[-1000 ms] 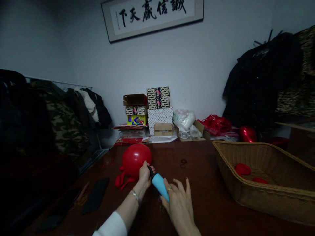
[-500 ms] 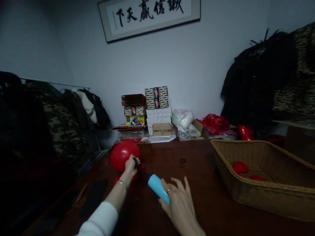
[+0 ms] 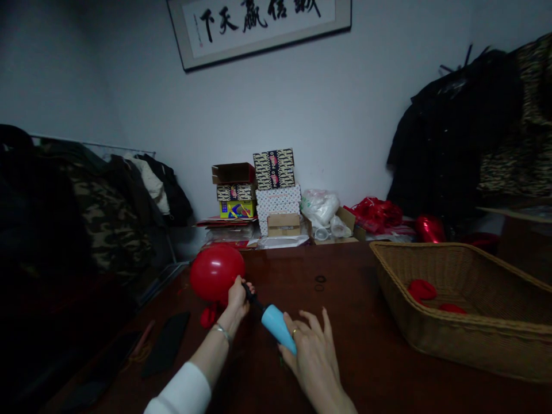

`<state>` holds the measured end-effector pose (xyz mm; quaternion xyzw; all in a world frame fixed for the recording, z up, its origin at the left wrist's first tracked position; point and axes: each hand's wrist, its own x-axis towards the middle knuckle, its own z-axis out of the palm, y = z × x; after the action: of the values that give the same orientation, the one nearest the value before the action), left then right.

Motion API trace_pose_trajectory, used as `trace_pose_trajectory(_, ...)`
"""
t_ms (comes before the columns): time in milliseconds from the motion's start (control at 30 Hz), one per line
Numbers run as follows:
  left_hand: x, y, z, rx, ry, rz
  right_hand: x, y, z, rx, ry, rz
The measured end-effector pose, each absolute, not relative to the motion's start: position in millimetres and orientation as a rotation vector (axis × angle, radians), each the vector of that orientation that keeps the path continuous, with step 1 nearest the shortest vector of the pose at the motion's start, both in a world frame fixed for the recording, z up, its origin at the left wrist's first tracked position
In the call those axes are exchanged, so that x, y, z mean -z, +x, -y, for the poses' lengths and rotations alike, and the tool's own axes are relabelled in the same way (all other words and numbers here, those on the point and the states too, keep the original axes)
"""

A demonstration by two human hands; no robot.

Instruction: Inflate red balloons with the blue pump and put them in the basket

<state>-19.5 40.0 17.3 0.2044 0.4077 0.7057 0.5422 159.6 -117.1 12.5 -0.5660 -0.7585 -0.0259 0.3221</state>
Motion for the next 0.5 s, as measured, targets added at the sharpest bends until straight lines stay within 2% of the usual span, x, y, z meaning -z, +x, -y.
trace_pose_trajectory(233,2.0,16.9,-17.7,-1.591,0.475,-0.975,-5.8,153.2,112.5,0.001,-1.572,1.961)
trace_pose_trajectory(500,-1.8,7.1,-24.5,-1.598,0.461,-0.990,-3.3,149.2,111.6,-0.015,-1.532,1.977)
